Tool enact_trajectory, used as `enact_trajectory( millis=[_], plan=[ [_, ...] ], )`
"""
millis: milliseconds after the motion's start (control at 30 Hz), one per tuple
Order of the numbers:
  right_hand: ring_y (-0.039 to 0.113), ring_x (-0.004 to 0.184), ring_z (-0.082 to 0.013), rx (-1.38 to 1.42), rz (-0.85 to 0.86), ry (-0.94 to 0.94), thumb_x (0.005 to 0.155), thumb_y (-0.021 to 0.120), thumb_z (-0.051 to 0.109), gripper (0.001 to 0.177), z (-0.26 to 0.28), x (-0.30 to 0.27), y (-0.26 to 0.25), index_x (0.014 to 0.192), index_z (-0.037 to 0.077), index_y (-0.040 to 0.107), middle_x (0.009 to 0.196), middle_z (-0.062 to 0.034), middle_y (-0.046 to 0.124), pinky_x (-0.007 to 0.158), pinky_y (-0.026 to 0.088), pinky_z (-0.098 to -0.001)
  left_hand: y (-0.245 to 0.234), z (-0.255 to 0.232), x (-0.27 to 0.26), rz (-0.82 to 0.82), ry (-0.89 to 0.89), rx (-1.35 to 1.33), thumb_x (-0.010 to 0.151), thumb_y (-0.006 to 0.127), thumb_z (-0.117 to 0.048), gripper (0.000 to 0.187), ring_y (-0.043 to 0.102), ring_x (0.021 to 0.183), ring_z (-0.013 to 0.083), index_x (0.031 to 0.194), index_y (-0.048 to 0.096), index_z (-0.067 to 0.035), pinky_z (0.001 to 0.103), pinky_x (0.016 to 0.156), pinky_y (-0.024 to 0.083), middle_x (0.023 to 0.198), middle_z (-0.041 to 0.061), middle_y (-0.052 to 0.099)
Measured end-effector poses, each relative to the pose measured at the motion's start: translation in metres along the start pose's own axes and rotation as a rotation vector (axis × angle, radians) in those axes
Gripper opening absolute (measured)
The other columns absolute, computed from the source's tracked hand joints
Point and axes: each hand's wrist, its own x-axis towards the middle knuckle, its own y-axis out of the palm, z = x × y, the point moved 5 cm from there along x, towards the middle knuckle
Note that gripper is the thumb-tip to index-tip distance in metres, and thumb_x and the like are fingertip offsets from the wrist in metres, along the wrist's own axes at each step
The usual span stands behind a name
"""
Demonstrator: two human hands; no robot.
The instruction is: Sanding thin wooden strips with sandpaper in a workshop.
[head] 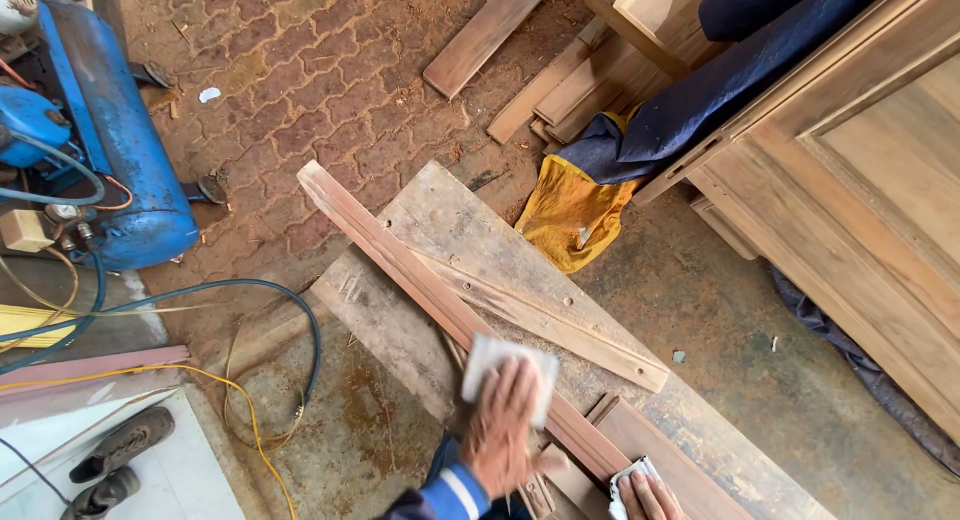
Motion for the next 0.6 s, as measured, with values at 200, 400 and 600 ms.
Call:
enact_trajectory(
  millis=[200, 400, 600],
  plan=[
    [0.068, 0.105, -0.0284, -0.004, -0.049, -0.063, 0.089, 0.072, 0.018, 0.03, 0.0, 0.002, -0.005, 0.118, 0.016, 0.074, 0.121, -0.0103, 0.068, 0.091, 0.059, -0.042, -0.018, 0.064, 0.04, 0.112, 0.01, 0.359, 0.087, 0.024, -0.09, 0.112, 0.009, 0.163, 0.0356, 0.166, 0.006, -0.012, 0.054, 0.131, 0.004, 0.175, 0.018, 0.006],
    [0.07, 0.101, -0.03, 0.072, 0.072, 0.037, 0.08, 0.071, 0.018, 0.031, -0.002, -0.002, 0.001, 0.111, 0.017, 0.075, 0.112, -0.01, 0.071, 0.085, 0.061, -0.0456, -0.008, -0.008, 0.013, -0.218, 0.035, -0.051, 0.085, 0.02, -0.092, 0.121, 0.006, 0.158, 0.0425, 0.166, 0.0, -0.004, 0.059, 0.127, -0.002, 0.17, 0.028, 0.003],
    [0.069, 0.102, -0.0297, 0.007, -0.038, -0.066, 0.086, 0.074, 0.015, 0.029, -0.005, 0.004, -0.008, 0.115, 0.013, 0.074, 0.115, -0.0131, 0.07, 0.086, 0.061, -0.0427, -0.019, 0.074, 0.037, 0.067, 0.113, 0.466, 0.082, 0.026, -0.095, 0.121, 0.009, 0.161, 0.0346, 0.165, 0.006, -0.009, 0.052, 0.13, 0.001, 0.172, 0.019, 0.01]
  ],
)
